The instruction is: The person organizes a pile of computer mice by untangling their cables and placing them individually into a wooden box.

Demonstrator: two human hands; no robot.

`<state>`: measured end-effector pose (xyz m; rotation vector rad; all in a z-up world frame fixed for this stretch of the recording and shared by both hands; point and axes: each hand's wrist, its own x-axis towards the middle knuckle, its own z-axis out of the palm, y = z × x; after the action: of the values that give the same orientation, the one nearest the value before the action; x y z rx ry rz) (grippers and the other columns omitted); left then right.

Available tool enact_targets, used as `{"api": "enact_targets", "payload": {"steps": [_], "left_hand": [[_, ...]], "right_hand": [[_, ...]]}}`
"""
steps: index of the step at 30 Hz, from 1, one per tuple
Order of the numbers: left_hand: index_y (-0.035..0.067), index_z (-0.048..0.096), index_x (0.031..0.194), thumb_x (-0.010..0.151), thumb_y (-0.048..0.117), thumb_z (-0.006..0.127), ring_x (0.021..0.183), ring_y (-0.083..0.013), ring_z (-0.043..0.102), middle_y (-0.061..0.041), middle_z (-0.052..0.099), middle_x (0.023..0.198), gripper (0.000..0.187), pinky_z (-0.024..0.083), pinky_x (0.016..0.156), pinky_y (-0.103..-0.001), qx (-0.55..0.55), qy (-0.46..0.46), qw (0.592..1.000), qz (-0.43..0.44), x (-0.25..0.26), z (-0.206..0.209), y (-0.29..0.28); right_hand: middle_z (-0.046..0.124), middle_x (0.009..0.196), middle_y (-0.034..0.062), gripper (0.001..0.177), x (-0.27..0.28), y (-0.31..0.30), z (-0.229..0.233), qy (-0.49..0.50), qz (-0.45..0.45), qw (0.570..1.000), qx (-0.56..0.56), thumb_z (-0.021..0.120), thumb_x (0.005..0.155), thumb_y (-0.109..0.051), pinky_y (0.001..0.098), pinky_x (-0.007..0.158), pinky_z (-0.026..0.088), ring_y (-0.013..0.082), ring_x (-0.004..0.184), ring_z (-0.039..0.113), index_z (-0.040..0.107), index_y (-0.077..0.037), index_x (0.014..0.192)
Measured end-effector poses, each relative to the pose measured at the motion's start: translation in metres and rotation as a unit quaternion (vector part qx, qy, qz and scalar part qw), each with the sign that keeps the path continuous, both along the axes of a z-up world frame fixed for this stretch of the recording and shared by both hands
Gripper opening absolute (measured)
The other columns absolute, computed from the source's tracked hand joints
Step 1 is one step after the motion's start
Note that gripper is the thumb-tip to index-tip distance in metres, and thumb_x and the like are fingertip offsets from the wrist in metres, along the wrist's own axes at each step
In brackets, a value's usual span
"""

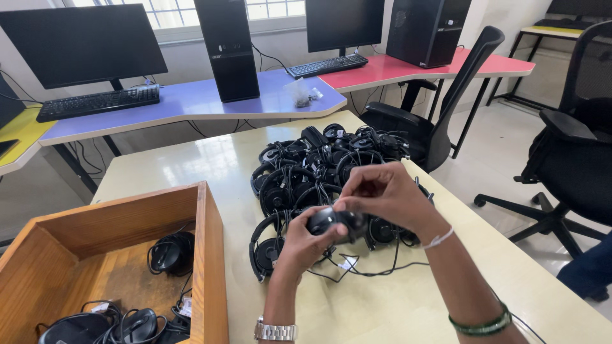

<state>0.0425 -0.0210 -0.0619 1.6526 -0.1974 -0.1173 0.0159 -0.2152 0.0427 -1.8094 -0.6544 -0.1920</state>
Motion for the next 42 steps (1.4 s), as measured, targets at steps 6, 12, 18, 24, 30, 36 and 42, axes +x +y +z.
{"api": "enact_targets", "payload": {"steps": [6,12,18,24,30,36,42], "left_hand": [[0.003,0.080,0.107,0.066,0.053,0.089,0.071,-0.0119,0.061,-0.003,0.072,0.085,0.065,0.048,0.063,-0.026,-0.106,0.093,0.968,0.207,0.014,-0.008,0.006],[0.001,0.078,0.101,0.064,0.054,0.089,0.064,-0.0044,0.062,0.004,0.070,0.078,0.066,0.049,0.058,-0.021,0.023,0.027,0.997,0.073,0.009,-0.013,0.013],[-0.001,0.076,0.111,0.069,0.066,0.083,0.058,-0.0078,0.047,-0.001,0.055,0.073,0.080,0.034,0.049,-0.023,-0.004,0.077,0.996,-0.045,-0.015,0.020,0.016],[0.000,0.068,0.127,0.055,0.058,0.088,0.076,-0.0104,0.069,-0.005,0.073,0.093,0.095,0.055,0.064,-0.023,0.030,0.027,0.997,-0.065,-0.035,0.046,0.004],[-0.004,0.066,0.126,0.056,0.049,0.090,0.083,-0.0122,0.071,-0.007,0.074,0.097,0.090,0.058,0.074,-0.025,0.005,0.017,0.996,-0.090,-0.036,0.043,-0.009],[0.001,0.074,0.117,0.064,0.035,0.087,0.080,-0.0137,0.068,-0.007,0.071,0.094,0.064,0.056,0.073,-0.026,-0.033,0.010,0.998,-0.062,-0.019,0.030,0.006],[0.003,0.075,0.111,0.065,0.032,0.089,0.079,-0.0119,0.070,-0.004,0.075,0.091,0.057,0.058,0.073,-0.025,-0.050,-0.022,0.998,0.026,-0.005,0.019,0.023]], "right_hand": [[0.063,0.061,-0.0027,0.020,-0.043,0.011,-0.007,-0.038,-0.032,0.994,-0.097,0.092,0.075,-0.015,0.0219,0.047,0.034,0.0002,0.055,0.048,0.076,-0.003,0.074],[0.064,0.065,-0.0016,0.015,-0.042,0.003,0.002,-0.141,-0.063,0.982,-0.108,0.091,0.071,-0.011,0.0216,0.046,0.036,0.0018,0.055,0.050,0.079,-0.003,0.075],[0.068,0.076,0.0005,0.010,0.009,-0.018,0.008,-0.135,-0.103,0.985,-0.021,0.085,0.079,-0.006,0.0195,0.054,0.043,0.0037,0.065,0.056,0.076,-0.001,0.081],[0.071,0.078,0.0007,0.011,0.050,-0.026,-0.013,-0.082,-0.052,0.995,-0.021,0.085,0.079,-0.007,0.0199,0.058,0.048,0.0035,0.070,0.060,0.077,0.001,0.082],[0.063,0.076,-0.0008,0.016,0.099,-0.030,-0.081,0.121,0.136,0.980,0.085,0.085,0.083,-0.010,0.0202,0.056,0.042,0.0057,0.066,0.055,0.072,-0.001,0.083],[0.072,0.085,0.0011,0.004,0.107,-0.007,-0.137,0.218,0.110,0.942,0.232,0.071,0.088,-0.008,0.0235,0.068,0.056,0.0082,0.076,0.067,0.072,-0.005,0.086],[0.066,0.073,0.0001,0.020,0.054,0.005,-0.159,0.277,-0.028,0.933,0.229,0.056,0.098,-0.007,0.0207,0.048,0.041,0.0056,0.055,0.052,0.075,-0.006,0.103]]}}
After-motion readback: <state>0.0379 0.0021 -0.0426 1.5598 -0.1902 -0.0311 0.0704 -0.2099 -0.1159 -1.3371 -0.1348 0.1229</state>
